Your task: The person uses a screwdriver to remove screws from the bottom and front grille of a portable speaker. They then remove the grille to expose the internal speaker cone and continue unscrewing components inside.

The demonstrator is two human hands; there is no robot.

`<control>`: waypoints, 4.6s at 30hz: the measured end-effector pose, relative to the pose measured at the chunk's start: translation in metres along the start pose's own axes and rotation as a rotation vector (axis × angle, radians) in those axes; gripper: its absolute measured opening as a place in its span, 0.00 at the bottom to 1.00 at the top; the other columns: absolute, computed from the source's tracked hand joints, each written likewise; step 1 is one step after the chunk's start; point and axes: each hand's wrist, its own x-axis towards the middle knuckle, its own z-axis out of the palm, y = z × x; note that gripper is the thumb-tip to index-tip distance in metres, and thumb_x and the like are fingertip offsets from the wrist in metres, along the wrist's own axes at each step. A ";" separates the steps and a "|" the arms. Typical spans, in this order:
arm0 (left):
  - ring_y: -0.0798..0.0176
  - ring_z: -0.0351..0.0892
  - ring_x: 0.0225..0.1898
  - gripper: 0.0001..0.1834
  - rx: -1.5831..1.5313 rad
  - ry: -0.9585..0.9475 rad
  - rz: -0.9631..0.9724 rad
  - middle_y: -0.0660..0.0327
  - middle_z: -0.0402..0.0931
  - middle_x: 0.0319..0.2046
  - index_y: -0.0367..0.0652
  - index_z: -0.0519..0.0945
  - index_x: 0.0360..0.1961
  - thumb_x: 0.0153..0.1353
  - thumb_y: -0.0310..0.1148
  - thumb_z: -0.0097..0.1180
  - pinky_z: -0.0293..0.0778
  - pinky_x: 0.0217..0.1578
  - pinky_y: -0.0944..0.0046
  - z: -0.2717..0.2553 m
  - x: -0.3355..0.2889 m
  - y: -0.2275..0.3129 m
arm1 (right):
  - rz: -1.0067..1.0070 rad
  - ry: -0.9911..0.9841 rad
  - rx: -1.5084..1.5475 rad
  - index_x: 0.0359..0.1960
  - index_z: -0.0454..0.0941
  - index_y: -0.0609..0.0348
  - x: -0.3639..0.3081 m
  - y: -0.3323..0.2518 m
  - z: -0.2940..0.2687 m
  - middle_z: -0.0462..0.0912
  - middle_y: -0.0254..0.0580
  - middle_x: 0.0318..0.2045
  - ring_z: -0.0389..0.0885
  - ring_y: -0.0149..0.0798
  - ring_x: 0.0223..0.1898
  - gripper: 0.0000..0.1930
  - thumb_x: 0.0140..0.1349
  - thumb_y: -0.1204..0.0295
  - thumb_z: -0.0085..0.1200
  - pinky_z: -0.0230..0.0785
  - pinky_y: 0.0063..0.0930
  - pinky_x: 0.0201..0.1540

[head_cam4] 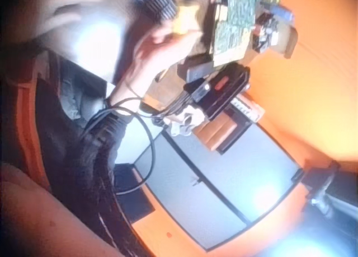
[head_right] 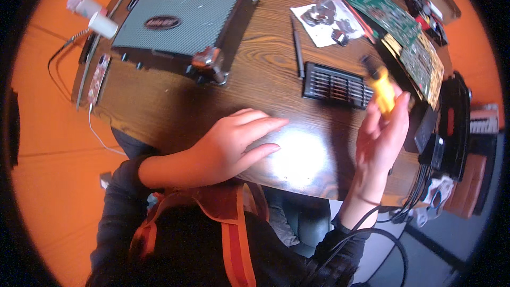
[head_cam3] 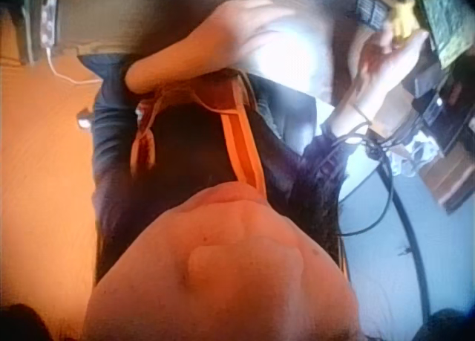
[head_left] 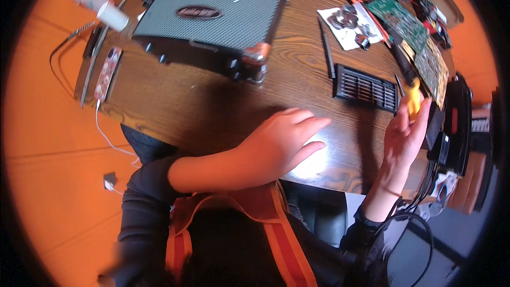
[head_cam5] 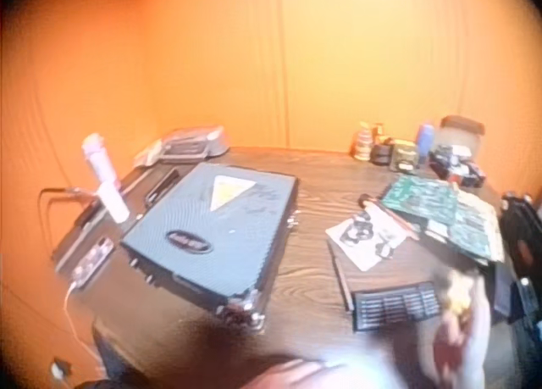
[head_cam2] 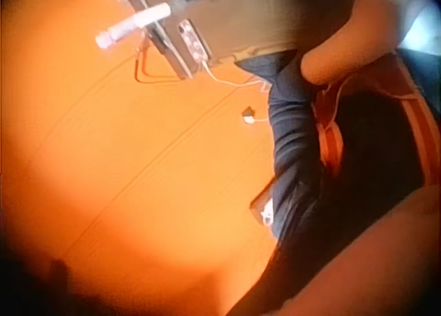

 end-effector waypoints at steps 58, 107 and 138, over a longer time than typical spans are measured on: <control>0.70 0.76 0.28 0.12 -1.376 0.090 -0.425 0.60 0.76 0.23 0.32 0.76 0.33 0.65 0.30 0.44 0.71 0.32 0.73 -0.051 -0.052 -0.050 | 0.767 -0.762 -0.098 0.46 0.68 0.66 -0.136 0.099 0.083 0.79 0.44 0.37 0.78 0.34 0.40 0.14 0.63 0.69 0.49 0.68 0.25 0.46; 0.61 0.77 0.45 0.15 -1.305 0.023 -0.416 0.50 0.78 0.37 0.29 0.72 0.48 0.65 0.29 0.45 0.71 0.48 0.64 -0.039 -0.041 -0.038 | 0.826 -0.569 0.558 0.50 0.67 0.71 -0.136 0.087 0.077 0.74 0.44 0.26 0.72 0.36 0.26 0.24 0.63 0.59 0.48 0.64 0.23 0.29; 0.65 0.76 0.36 0.11 -1.489 0.061 -0.430 0.57 0.76 0.29 0.31 0.74 0.42 0.65 0.28 0.44 0.72 0.40 0.67 -0.035 -0.025 -0.039 | 0.958 -0.620 0.535 0.55 0.62 0.72 -0.135 0.094 0.063 0.78 0.54 0.33 0.79 0.38 0.31 0.34 0.60 0.51 0.50 0.72 0.22 0.30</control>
